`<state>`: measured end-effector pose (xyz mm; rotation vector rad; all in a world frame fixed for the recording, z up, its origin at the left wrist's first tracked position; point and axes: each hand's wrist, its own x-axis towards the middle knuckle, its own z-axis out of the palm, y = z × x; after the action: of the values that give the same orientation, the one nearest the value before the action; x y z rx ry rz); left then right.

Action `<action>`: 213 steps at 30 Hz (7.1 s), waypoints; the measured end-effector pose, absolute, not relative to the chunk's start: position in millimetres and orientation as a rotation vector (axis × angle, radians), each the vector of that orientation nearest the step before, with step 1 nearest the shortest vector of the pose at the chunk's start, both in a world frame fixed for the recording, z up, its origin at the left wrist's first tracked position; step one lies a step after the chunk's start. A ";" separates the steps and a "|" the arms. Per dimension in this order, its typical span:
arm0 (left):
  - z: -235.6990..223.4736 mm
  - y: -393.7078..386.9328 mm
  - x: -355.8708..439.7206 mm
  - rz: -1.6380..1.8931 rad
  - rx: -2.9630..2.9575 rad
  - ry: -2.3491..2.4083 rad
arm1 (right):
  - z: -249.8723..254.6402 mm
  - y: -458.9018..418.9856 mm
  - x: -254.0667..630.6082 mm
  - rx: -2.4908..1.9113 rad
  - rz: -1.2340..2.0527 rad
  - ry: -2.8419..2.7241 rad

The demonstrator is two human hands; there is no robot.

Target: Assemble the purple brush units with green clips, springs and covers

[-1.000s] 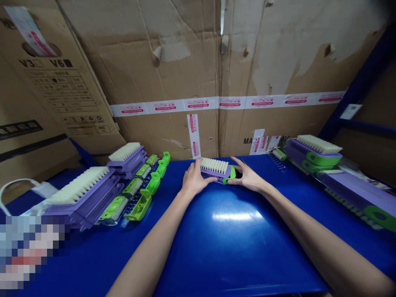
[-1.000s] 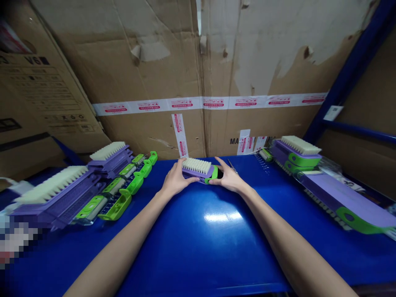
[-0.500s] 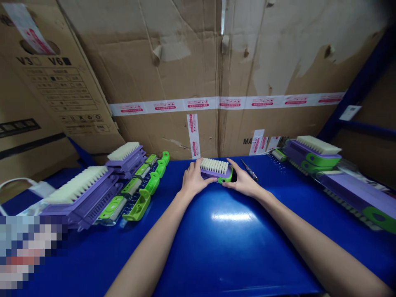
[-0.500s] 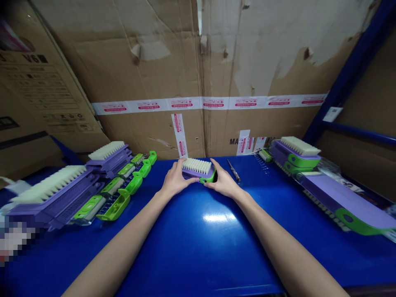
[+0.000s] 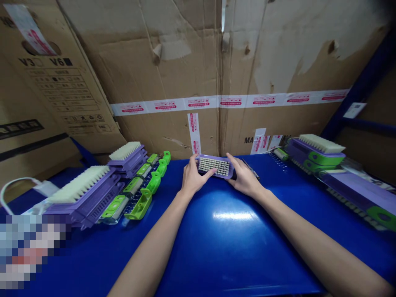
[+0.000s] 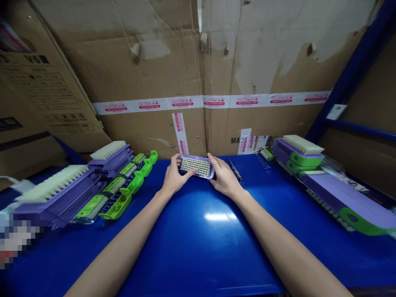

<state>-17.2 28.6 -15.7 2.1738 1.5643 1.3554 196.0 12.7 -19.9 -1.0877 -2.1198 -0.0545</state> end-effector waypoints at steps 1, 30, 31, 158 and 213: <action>-15.0 28.0 -17.0 1.379 2.215 1.569 | -17.9 12.5 195.9 -1.063 -0.142 -2.154; -15.5 25.0 -17.7 1.033 2.644 1.553 | -20.9 5.3 188.2 -1.112 0.070 -2.057; -15.5 25.0 -17.9 1.028 2.638 1.556 | -22.3 5.7 188.3 -1.133 0.173 -2.029; -11.7 34.2 -12.2 1.128 1.666 1.022 | -19.7 4.9 183.8 -1.159 0.328 -1.834; -6.3 30.6 -20.4 0.950 1.662 0.821 | -15.7 0.7 177.1 -0.940 0.971 -1.649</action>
<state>-20.4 30.6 -6.3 1.6618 0.8208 0.9497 177.1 0.7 -15.7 -0.9400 -1.6493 0.9706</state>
